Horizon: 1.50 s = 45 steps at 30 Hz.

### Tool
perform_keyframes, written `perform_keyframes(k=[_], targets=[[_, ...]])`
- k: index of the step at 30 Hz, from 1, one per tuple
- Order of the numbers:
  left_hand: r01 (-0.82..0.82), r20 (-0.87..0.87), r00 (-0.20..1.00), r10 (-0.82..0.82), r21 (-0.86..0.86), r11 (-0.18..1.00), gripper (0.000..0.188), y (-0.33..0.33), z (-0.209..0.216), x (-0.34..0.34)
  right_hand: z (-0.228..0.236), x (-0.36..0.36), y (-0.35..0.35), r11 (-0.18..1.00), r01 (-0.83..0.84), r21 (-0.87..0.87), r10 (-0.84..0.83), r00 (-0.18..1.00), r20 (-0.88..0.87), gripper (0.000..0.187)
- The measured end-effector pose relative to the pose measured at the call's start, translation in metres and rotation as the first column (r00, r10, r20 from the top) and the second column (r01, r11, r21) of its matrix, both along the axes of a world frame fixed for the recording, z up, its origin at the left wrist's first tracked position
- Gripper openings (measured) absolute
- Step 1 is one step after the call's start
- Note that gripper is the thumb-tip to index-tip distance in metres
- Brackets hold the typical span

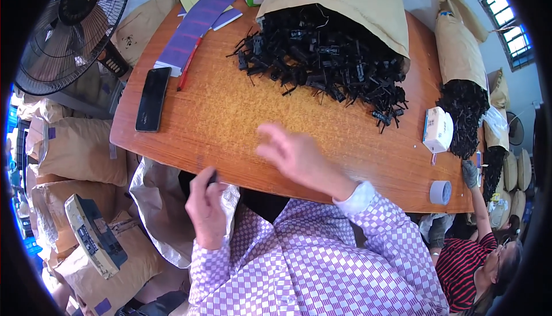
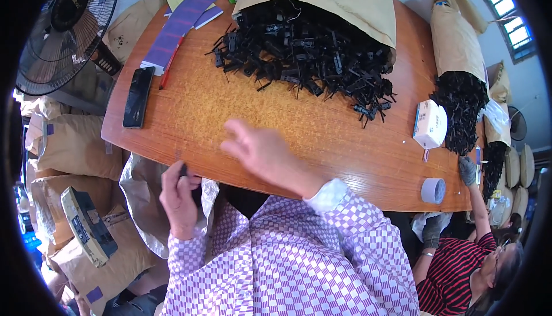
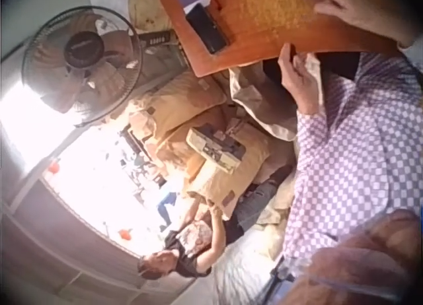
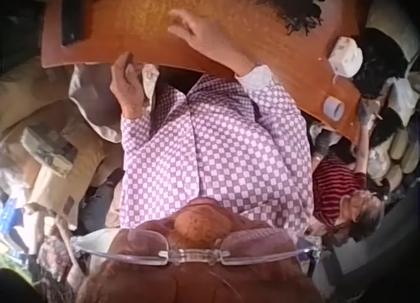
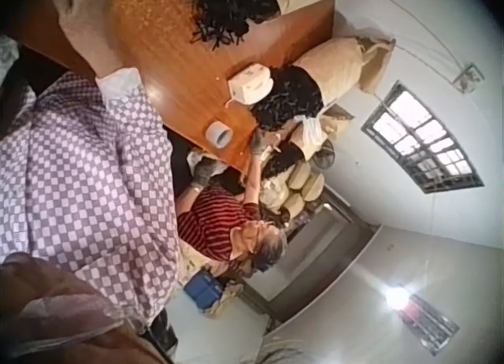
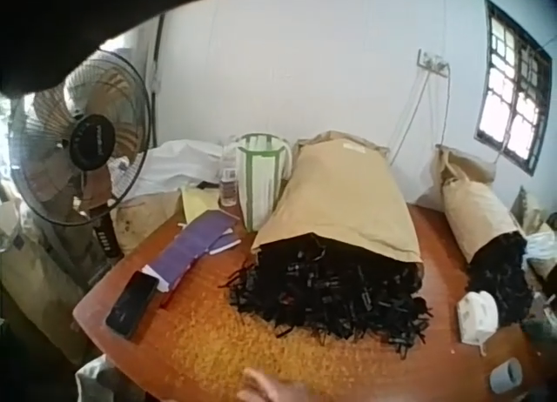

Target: Assembling small black plastic components at a manufacturing workstation and placing them into a collection bag.

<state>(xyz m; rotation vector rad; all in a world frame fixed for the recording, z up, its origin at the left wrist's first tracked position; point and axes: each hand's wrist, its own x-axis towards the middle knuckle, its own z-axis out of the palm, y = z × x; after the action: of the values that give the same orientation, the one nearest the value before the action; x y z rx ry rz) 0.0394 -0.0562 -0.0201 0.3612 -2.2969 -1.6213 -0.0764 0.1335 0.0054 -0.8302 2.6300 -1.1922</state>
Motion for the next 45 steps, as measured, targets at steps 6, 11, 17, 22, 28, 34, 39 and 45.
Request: perform_keyframes(k=[6,11,17,22,28,34,39,45], targets=[[0.002,0.136,0.988,0.073,-0.482,0.876,0.032,-0.052,-0.016,0.027,-0.019,-0.080,0.081,0.781,0.407,0.475,-0.167,0.867,-0.469,0.033],[-0.001,0.063,0.997,0.043,-0.557,0.831,0.036,-0.025,0.005,0.009,-0.032,-0.085,0.091,0.756,0.416,0.506,-0.121,0.848,-0.517,0.027],[0.153,-0.037,0.980,-0.193,-0.476,0.866,0.035,0.030,0.025,-0.030,-0.041,-0.063,0.108,0.928,0.366,0.067,-0.302,0.846,-0.439,0.020],[0.465,0.139,0.879,-0.455,-0.047,0.884,0.068,0.091,0.030,-0.066,-0.010,-0.023,0.101,0.752,0.512,-0.416,-0.061,0.682,0.729,0.017],[0.582,0.092,0.747,-0.658,0.388,0.715,0.072,0.119,0.023,-0.077,-0.012,0.026,0.094,0.688,0.463,-0.559,0.029,0.753,0.658,0.012],[0.656,-0.025,0.665,-0.746,0.497,0.568,0.065,0.098,0.006,-0.064,-0.024,0.042,0.089,0.776,0.337,-0.533,0.109,0.761,0.640,0.013],[0.630,0.012,0.636,-0.772,0.569,0.528,0.064,0.075,0.011,-0.053,-0.021,0.045,0.078,0.824,0.241,-0.513,0.166,0.762,0.626,0.011],[0.564,-0.019,0.718,-0.696,0.603,0.565,0.051,0.070,-0.001,-0.049,-0.010,0.054,0.061,0.812,0.340,-0.474,0.097,0.722,0.685,0.027]])
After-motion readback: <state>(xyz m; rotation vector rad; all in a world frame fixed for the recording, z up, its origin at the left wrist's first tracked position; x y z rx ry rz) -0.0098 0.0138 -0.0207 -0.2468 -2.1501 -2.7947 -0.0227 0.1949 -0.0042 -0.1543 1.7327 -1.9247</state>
